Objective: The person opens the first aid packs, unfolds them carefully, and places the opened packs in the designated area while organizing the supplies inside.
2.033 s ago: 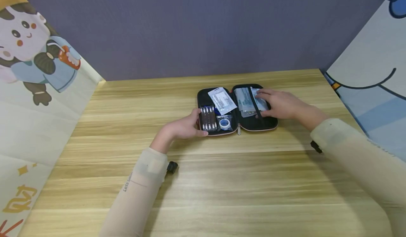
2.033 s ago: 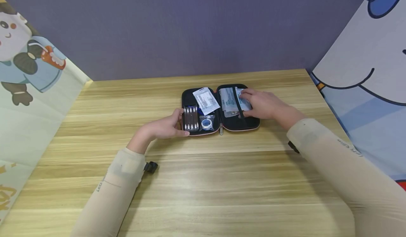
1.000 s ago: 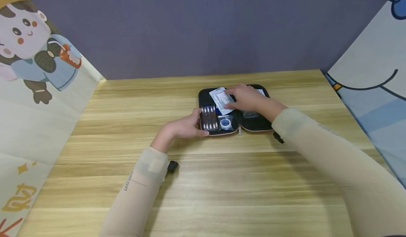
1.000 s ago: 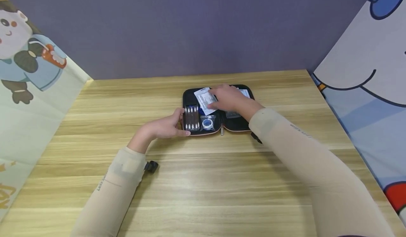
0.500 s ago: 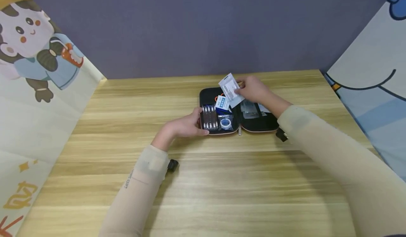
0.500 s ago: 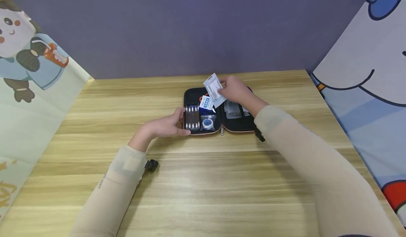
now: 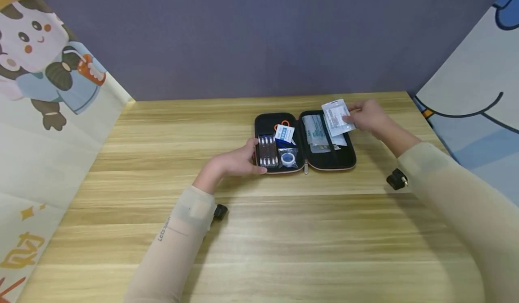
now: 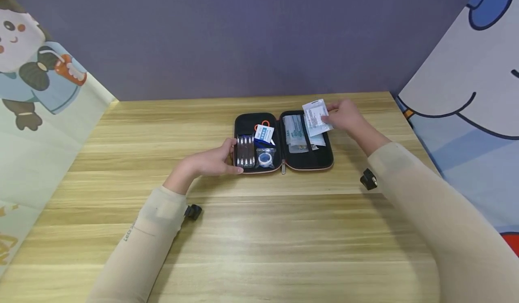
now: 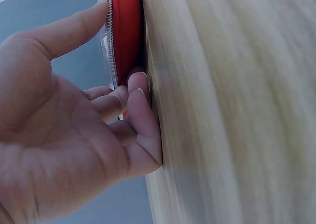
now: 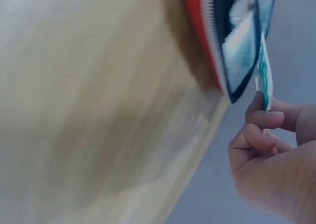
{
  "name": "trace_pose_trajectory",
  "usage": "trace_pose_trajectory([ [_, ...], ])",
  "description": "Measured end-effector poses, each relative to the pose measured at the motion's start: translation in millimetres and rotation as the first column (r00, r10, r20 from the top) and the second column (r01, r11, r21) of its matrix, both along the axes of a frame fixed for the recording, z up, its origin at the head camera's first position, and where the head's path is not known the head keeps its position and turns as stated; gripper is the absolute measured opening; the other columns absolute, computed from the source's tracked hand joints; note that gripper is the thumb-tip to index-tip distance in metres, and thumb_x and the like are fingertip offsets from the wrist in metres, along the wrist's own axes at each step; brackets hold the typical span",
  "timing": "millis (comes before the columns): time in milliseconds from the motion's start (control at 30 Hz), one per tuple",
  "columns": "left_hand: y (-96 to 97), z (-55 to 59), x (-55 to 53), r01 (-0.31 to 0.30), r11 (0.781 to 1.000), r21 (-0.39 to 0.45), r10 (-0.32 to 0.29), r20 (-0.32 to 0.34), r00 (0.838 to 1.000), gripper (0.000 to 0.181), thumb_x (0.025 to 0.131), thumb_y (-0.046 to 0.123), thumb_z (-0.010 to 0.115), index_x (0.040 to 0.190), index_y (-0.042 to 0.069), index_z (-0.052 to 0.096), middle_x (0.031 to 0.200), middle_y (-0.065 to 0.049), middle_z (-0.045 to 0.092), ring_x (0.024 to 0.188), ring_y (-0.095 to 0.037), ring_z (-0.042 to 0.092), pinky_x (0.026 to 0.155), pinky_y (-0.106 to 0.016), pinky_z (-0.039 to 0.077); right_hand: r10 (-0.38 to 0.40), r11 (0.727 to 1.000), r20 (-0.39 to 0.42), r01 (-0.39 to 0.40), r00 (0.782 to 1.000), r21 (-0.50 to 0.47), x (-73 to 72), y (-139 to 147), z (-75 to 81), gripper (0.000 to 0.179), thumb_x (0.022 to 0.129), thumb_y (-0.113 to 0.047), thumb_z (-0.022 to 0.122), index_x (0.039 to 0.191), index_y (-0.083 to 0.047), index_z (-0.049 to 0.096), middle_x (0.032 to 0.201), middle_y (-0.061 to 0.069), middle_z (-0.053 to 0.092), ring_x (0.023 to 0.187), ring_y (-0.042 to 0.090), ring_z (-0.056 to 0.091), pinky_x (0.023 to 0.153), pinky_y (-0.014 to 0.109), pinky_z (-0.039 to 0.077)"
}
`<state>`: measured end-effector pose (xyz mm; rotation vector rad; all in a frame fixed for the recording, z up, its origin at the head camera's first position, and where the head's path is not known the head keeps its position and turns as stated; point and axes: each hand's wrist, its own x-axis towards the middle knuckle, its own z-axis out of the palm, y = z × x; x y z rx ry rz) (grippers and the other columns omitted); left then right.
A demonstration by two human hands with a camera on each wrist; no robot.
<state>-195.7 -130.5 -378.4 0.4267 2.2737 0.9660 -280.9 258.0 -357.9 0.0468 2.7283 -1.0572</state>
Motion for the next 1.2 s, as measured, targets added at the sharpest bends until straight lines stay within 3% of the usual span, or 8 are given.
trace_pose_trajectory([
  [267, 0.3, 0.1, 0.3, 0.001, 1.000, -0.014, -0.001, -0.015, 1.000, 0.108, 0.098, 0.027, 0.076, 0.169, 0.005, -0.002, 0.165, -0.030, 0.038, 0.157, -0.042, 0.037, 0.134, -0.052, 0.023, 0.042, 0.998, 0.080, -0.045, 0.996, 0.037, 8.9, 3.4, -10.7, 0.062, 0.101, -0.022, 0.071, 0.149, 0.012, 0.051, 0.062, -0.005, 0.060, 0.060, 0.009, 0.056, 0.057, 0.028, 0.048],
  [533, 2.2, 0.3, 0.4, 0.002, 1.000, -0.009, -0.002, -0.021, 1.000, 0.106, 0.098, 0.025, 0.077, 0.168, 0.004, 0.000, 0.164, -0.030, 0.039, 0.156, -0.042, 0.038, 0.134, -0.052, 0.025, 0.071, 0.997, 0.183, -0.069, 0.981, -0.019, 10.7, -2.9, -6.0, 0.074, 0.095, -0.014, 0.076, 0.153, 0.016, 0.042, 0.057, -0.004, 0.053, 0.053, 0.008, 0.050, 0.051, 0.023, 0.044],
  [700, 3.4, 1.0, 1.0, -0.003, 1.000, -0.010, 0.003, -0.012, 1.000, 0.105, 0.098, 0.025, 0.077, 0.168, 0.005, 0.001, 0.162, -0.030, 0.041, 0.156, -0.041, 0.039, 0.134, -0.051, 0.025, 0.124, 0.992, 0.225, -0.124, 0.966, -0.013, 10.6, -2.2, -7.5, 0.075, 0.092, -0.015, 0.077, 0.153, 0.015, 0.045, 0.055, -0.003, 0.052, 0.050, 0.009, 0.046, 0.051, 0.025, 0.041],
  [900, 4.1, 3.0, 0.2, 0.006, 1.000, -0.009, -0.006, -0.014, 1.000, 0.104, 0.098, 0.024, 0.076, 0.168, 0.004, 0.001, 0.163, -0.030, 0.040, 0.156, -0.041, 0.038, 0.134, -0.051, 0.025, 0.194, 0.980, 0.158, -0.200, 0.968, 0.022, 10.1, -4.4, -8.1, 0.069, 0.098, -0.020, 0.072, 0.155, 0.010, 0.046, 0.052, -0.001, 0.050, 0.049, 0.012, 0.042, 0.053, 0.029, 0.039],
  [1067, 3.3, 3.7, 0.3, 0.008, 1.000, -0.019, -0.008, -0.007, 1.000, 0.105, 0.099, 0.025, 0.075, 0.168, 0.005, 0.000, 0.165, -0.030, 0.038, 0.157, -0.042, 0.037, 0.134, -0.052, 0.024, 0.200, 0.979, 0.099, -0.203, 0.975, 0.029, 6.4, -16.4, -10.8, 0.064, 0.103, -0.021, 0.066, 0.152, 0.014, 0.046, 0.057, 0.000, 0.060, 0.053, 0.011, 0.055, 0.056, 0.028, 0.050],
  [1200, 2.6, 3.1, 0.0, 0.010, 1.000, -0.028, -0.010, 0.004, 1.000, 0.106, 0.099, 0.026, 0.075, 0.169, 0.006, -0.002, 0.167, -0.030, 0.035, 0.158, -0.043, 0.035, 0.134, -0.052, 0.023, 0.186, 0.983, 0.087, -0.185, 0.979, -0.018, 3.5, -25.9, -14.1, 0.060, 0.105, -0.017, 0.062, 0.152, 0.016, 0.045, 0.058, 0.000, 0.064, 0.054, 0.009, 0.061, 0.055, 0.025, 0.055],
])
